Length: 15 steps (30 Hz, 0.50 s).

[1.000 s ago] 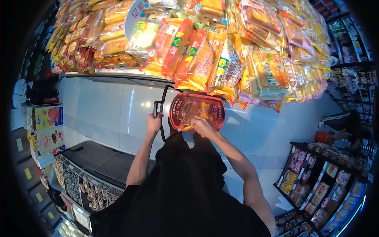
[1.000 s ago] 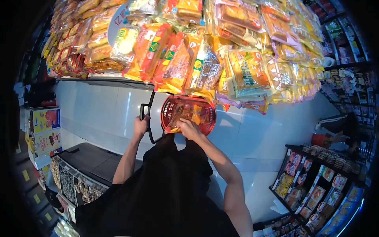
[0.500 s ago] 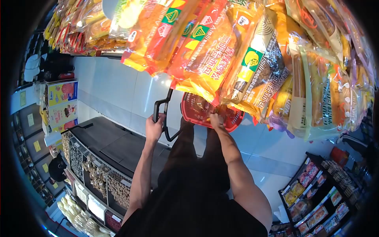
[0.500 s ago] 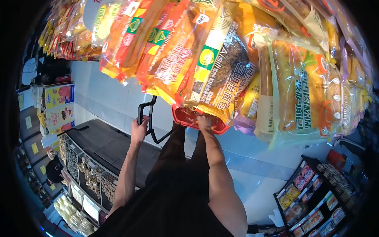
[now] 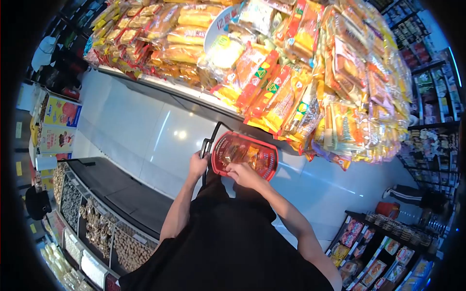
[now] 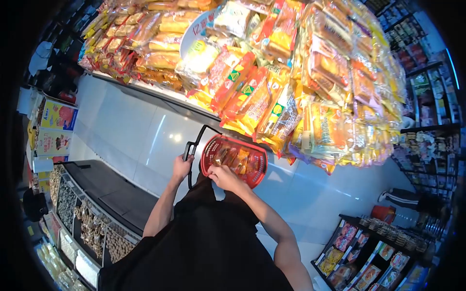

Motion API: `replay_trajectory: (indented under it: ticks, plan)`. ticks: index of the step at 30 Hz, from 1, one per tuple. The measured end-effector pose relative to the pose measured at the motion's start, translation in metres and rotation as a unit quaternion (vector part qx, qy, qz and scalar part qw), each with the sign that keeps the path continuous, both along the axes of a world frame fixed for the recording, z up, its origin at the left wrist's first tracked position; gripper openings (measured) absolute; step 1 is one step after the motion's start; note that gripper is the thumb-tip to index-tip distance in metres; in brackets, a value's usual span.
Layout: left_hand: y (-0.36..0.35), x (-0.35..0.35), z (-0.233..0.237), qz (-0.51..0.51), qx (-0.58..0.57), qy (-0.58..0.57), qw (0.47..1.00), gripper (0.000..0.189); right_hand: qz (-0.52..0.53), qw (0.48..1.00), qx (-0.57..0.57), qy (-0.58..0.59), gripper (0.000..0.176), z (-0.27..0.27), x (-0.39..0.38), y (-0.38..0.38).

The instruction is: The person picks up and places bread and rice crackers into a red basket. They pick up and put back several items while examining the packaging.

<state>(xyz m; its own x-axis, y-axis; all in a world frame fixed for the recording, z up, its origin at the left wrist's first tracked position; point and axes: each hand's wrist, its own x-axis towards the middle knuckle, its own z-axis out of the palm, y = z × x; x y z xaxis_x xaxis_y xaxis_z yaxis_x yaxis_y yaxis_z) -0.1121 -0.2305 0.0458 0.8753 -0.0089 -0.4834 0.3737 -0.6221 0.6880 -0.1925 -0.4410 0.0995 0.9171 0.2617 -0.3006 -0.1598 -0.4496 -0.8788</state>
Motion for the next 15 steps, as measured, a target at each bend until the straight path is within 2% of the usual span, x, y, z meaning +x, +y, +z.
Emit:
replay_trajectory:
  ticks: [2, 4, 7, 8, 9, 10, 12, 13, 14, 15]
  plan:
    - [0.005, 0.006, 0.001, -0.008, 0.001, 0.015, 1.0, 0.032, 0.012, 0.987, -0.047, -0.154, 0.015, 0.072, 0.019, -0.005]
    - [0.014, 0.011, -0.005, -0.003, -0.006, 0.028, 1.0, 0.032, -0.019, 0.957, -0.074, -0.28, 0.014, 0.121, 0.041, -0.009]
    - [0.024, 0.015, -0.012, -0.01, 0.003, 0.001, 1.0, 0.031, -0.089, 0.897, -0.224, -0.371, 0.02, 0.176, 0.076, -0.01]
    - [0.027, 0.017, -0.014, -0.012, -0.003, 0.008, 1.0, 0.031, -0.113, 0.866, -0.264, -0.409, 0.023, 0.186, 0.088, -0.01]
    - [0.028, 0.021, -0.014, -0.014, -0.008, 0.015, 1.0, 0.031, -0.117, 0.859, -0.309, -0.391, 0.031, 0.189, 0.098, -0.008]
    - [0.028, 0.022, -0.014, -0.018, -0.01, 0.013, 1.0, 0.031, -0.121, 0.857, -0.313, -0.392, 0.031, 0.186, 0.108, -0.006]
    - [0.027, 0.026, -0.015, -0.022, 0.006, 0.012, 1.0, 0.031, -0.126, 0.805, -0.399, -0.421, 0.037, 0.175, 0.127, -0.002]
    - [0.027, 0.026, -0.017, -0.023, -0.005, 0.004, 1.0, 0.032, -0.122, 0.768, -0.465, -0.424, 0.025, 0.171, 0.134, 0.0]
    - [0.026, 0.027, -0.017, -0.027, -0.007, 0.005, 1.0, 0.032, -0.124, 0.766, -0.468, -0.422, 0.025, 0.168, 0.139, 0.0]
    - [0.025, 0.029, -0.016, -0.036, -0.006, -0.006, 0.999, 0.033, -0.104, 0.733, -0.531, -0.411, 0.025, 0.165, 0.145, -0.001]
